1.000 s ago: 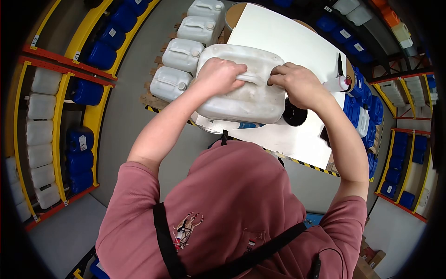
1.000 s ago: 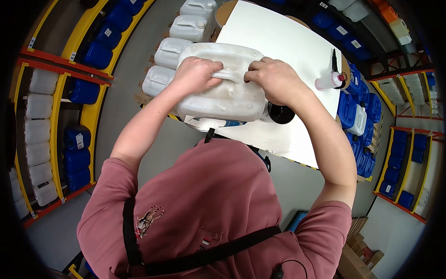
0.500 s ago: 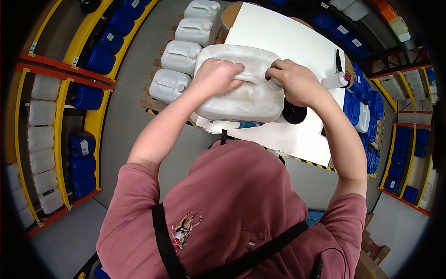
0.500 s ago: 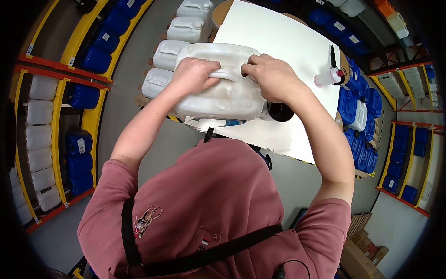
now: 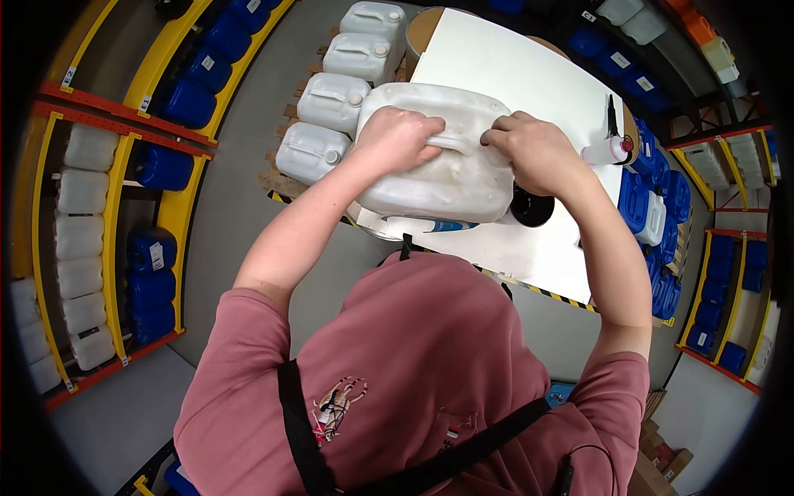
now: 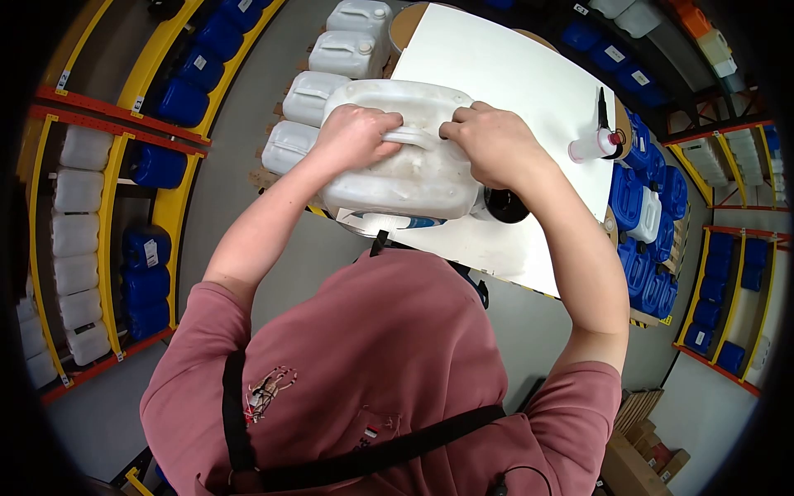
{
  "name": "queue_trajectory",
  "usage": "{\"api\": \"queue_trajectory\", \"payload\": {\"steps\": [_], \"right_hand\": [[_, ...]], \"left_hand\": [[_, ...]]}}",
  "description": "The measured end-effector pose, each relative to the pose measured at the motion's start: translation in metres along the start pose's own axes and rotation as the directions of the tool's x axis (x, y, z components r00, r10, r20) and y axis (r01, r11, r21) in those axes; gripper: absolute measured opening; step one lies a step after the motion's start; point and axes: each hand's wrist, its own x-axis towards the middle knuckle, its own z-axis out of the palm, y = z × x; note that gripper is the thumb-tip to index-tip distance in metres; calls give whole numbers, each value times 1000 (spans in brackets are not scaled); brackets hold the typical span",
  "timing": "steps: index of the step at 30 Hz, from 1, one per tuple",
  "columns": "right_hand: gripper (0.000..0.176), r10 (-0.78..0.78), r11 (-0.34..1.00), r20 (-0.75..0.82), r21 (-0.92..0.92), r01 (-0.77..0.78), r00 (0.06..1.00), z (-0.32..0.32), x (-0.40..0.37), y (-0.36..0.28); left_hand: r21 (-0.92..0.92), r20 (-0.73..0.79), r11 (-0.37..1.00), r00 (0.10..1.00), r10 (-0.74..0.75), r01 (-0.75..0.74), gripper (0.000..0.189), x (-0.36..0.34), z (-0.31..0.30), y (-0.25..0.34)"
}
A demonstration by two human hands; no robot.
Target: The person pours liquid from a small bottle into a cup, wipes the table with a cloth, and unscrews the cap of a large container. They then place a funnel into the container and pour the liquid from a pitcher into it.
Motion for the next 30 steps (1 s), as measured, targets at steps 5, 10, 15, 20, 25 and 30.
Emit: {"api": "queue_trajectory", "payload": {"steps": [5, 10, 15, 20, 25, 30], "right_hand": [[53, -128, 962, -141, 222, 157, 982, -5, 1, 11], [65, 109, 849, -253, 527, 43, 961, -7, -6, 42], [73, 279, 710, -250, 704, -24, 927, 10, -31, 60], [79, 477, 586, -230, 803, -112, 848, 45, -65, 63], [76, 687, 336, -215, 941, -41, 694, 117, -113, 69], [74, 870, 107, 54, 949, -295, 490, 226, -175, 61]], "left_hand": [[8, 23, 1000, 1000, -2, 2, 25, 0, -2, 1], [-12, -11, 1000, 1000, 9, -9, 25, -1, -1, 0], [-21, -25, 1000, 1000, 15, -16, 25, 0, 0, 0], [-13, -7, 1000, 1000, 7, -7, 25, 0, 0, 0], [-13, -24, 1000, 1000, 0, 0, 26, 1, -2, 2], [-10, 11, 1000, 1000, -9, 9, 27, 0, -9, 4]]}}
